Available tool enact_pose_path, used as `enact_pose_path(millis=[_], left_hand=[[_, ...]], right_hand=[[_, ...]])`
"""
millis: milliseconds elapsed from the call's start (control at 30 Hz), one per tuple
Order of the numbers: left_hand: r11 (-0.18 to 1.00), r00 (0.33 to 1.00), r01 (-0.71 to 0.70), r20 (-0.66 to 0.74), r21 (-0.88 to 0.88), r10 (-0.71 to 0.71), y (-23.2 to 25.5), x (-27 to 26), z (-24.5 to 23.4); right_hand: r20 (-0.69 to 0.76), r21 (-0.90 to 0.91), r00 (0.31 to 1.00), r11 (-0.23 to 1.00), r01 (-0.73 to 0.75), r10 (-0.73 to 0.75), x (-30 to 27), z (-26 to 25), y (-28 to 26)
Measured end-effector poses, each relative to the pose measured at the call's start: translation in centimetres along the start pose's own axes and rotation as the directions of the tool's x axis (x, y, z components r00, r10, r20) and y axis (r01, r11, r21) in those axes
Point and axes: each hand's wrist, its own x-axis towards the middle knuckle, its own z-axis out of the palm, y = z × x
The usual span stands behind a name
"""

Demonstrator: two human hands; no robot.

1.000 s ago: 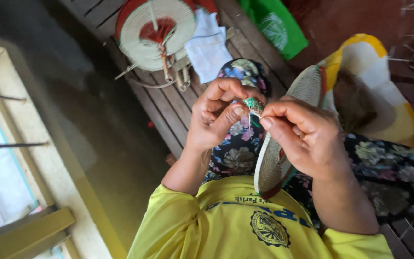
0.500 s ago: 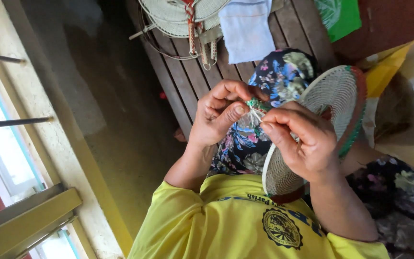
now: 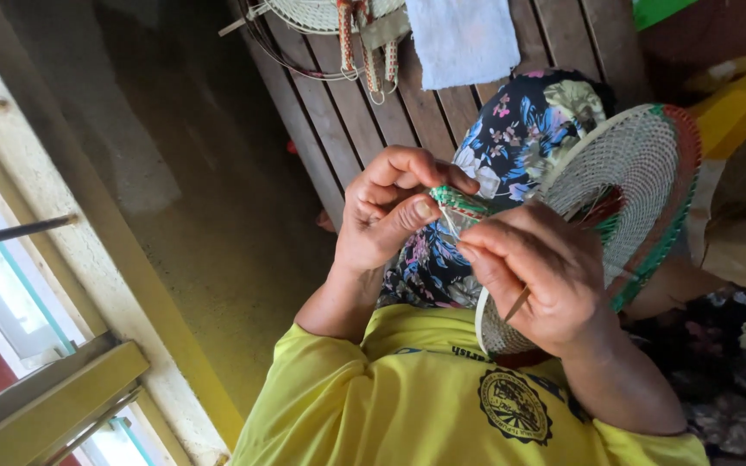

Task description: Weaving and knotting a green cord onto the edge of a circular woven fan body using a small pick.

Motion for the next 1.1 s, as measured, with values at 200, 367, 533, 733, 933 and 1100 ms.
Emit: enact_pose_path(millis=[200,367,533,733,933,1100], left_hand=[[0.995,1.000,0.003,-0.014,-0.095,-0.005,-1.2,0.2,0.0],[0.985,0.999,0.008,-0.036,-0.172,-0.015,-1.5,0.6,0.1],[0.984,1.000,-0.006,-0.019,-0.178,0.002,-1.8,0.5,-0.2],[0.999,0.997,-0.005,0.072,-0.032,0.007,-1.0,0.4,0.5],[0.989,0.990,-0.109,0.102,0.103,0.099,-0.1,0.3,1.8],[0.822,0.965,-0.258,0.099,0.507,0.242,1.5,0.1,2.7]], right_hand=[[0.008,-0.115,0.999,0.993,0.038,-0.038,0.1,0.5,-0.5],[0.006,-0.212,0.999,0.976,0.041,-0.040,-0.2,0.8,-0.5],[-0.038,-0.056,0.998,0.997,0.049,-0.051,-0.6,0.4,0.0],[-0.019,0.091,0.992,0.988,-0.124,0.126,-0.3,-1.7,-1.4],[-0.015,0.165,0.994,0.981,-0.101,0.104,1.1,-2.4,-3.0],[-0.048,0.162,0.998,0.986,-0.029,0.037,2.1,-2.4,-2.6]])
